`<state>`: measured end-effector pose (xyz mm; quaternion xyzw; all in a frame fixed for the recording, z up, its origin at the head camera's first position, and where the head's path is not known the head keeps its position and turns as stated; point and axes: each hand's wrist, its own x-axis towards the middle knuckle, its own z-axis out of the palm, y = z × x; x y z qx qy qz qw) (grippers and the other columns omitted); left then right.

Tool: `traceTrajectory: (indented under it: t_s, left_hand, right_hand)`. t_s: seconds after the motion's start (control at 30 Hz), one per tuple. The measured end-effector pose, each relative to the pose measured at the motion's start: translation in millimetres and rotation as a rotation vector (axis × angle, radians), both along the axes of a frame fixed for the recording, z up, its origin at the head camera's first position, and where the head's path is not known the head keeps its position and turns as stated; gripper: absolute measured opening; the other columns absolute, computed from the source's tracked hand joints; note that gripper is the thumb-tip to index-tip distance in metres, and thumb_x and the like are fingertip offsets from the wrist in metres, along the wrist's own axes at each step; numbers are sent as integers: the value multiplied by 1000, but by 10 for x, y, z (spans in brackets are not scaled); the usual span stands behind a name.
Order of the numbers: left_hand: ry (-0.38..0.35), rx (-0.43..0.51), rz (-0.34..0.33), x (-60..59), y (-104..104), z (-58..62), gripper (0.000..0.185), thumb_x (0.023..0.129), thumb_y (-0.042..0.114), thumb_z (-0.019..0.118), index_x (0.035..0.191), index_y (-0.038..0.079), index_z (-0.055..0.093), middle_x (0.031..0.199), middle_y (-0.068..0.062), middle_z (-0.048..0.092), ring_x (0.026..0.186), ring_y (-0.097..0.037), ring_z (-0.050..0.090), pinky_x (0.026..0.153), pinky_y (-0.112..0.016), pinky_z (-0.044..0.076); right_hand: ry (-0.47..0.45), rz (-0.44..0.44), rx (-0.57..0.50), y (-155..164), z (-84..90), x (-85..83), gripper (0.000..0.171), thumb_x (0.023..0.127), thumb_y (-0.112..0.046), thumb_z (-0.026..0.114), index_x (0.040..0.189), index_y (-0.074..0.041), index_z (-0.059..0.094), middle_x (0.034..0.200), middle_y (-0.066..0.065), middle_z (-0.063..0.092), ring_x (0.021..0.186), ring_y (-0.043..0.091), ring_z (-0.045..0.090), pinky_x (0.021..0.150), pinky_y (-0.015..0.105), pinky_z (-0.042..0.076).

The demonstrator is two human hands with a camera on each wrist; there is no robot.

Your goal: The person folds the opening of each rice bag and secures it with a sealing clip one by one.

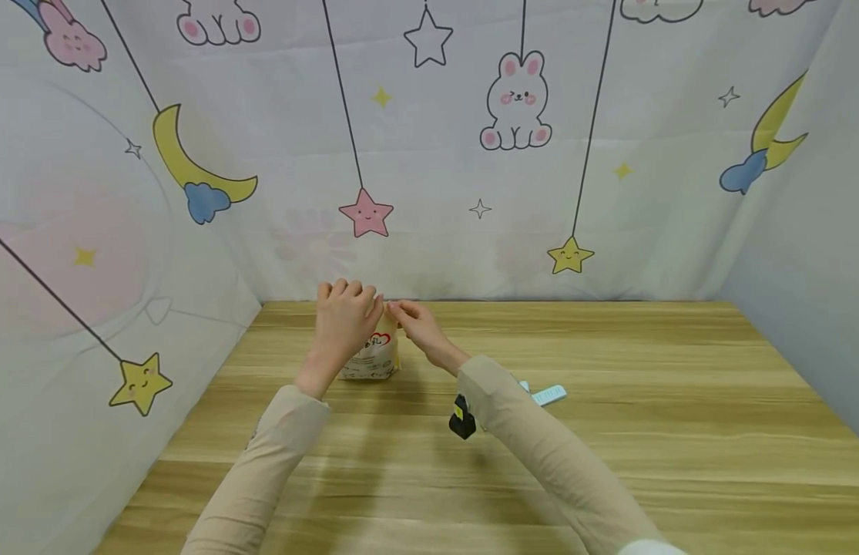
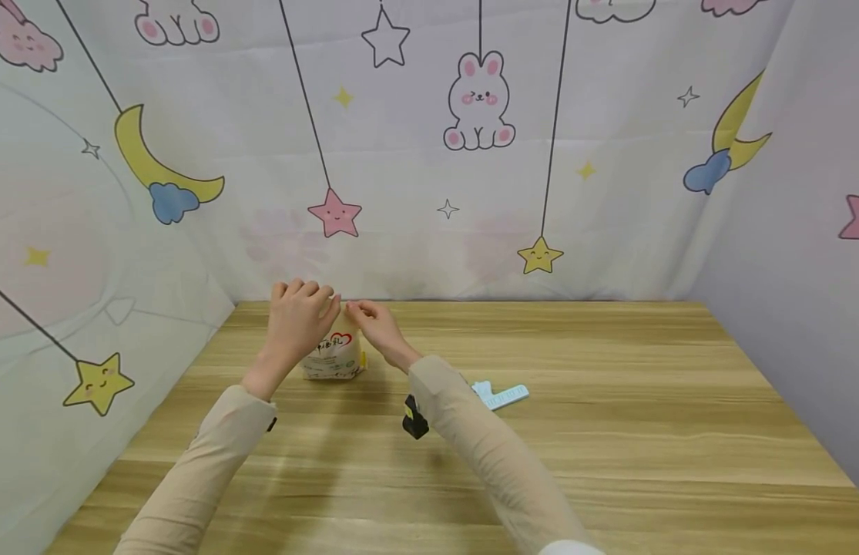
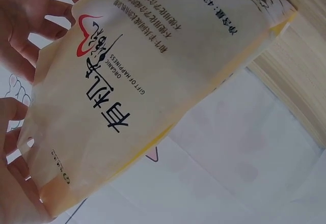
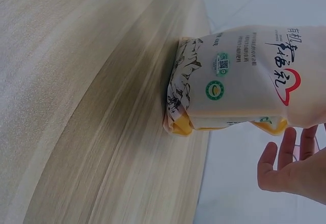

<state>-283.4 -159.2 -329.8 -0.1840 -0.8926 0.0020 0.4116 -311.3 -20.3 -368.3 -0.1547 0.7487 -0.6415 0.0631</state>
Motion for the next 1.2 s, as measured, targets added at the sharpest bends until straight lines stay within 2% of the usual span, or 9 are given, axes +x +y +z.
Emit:
traceTrajectory:
  t_s: [0.13,0.3,0.6,0.7,0.83,0.93,1.07,1.2]
  left_hand:
    - [-2,-3,-3,2,0,2,19,86,23,56,77,8,64,71,-8,60,67,-26,52,69,-38,33]
    - [-3,-6,-12,5,-5,2,18,86,22,56,79,8,65,72,-8,60,69,-26,52,70,-39,33]
    - [-10,9,-46,13,-22,-13,16,85,19,58,73,9,63,68,-6,55,65,-24,46,70,-39,30]
    - [-14,8,-47,19,-26,-16,17,85,18,57,72,9,63,68,-6,55,65,-24,45,70,-39,30]
    - [-49,12,-48,30,-27,-19,16,86,18,56,74,10,63,73,-6,56,69,-24,47,71,-39,30]
    - [-80,13,-51,41,-28,-14,15,86,17,56,76,10,64,77,-6,58,73,-25,48,72,-39,30]
    - [-95,2,-61,48,-33,-6,15,87,17,55,76,10,63,79,-7,57,76,-25,48,72,-39,30]
    - [-101,-9,-74,41,-47,-7,15,87,16,55,77,10,63,79,-7,57,76,-25,48,73,-39,30]
  right_hand:
    - [15,9,-6,-8,-6,-3,35,95,-28,41,113,-3,57,119,12,54,101,21,50,85,36,40]
    - [54,19,-14,-20,-31,-11,34,95,-25,41,114,-2,56,121,13,53,107,25,49,88,34,41]
    - [59,17,-9,-34,-58,1,29,95,-23,43,111,-5,58,113,12,56,97,19,52,91,41,41]
    - [77,14,-5,-32,-64,15,29,94,-25,43,111,-6,58,110,12,56,94,17,51,89,39,42]
    - [82,25,-6,0,66,150,31,95,-23,43,115,-4,56,116,14,54,101,24,51,89,39,42]
    - [75,23,-19,11,126,207,31,94,-19,44,117,-1,54,119,17,51,105,31,48,91,45,40]
    - [80,-2,-39,-18,-10,92,30,93,-22,47,115,-4,56,117,16,52,103,28,49,88,44,42]
    - [104,-31,-21,-41,-89,39,30,92,-27,49,113,-8,58,114,12,55,100,23,51,83,35,44]
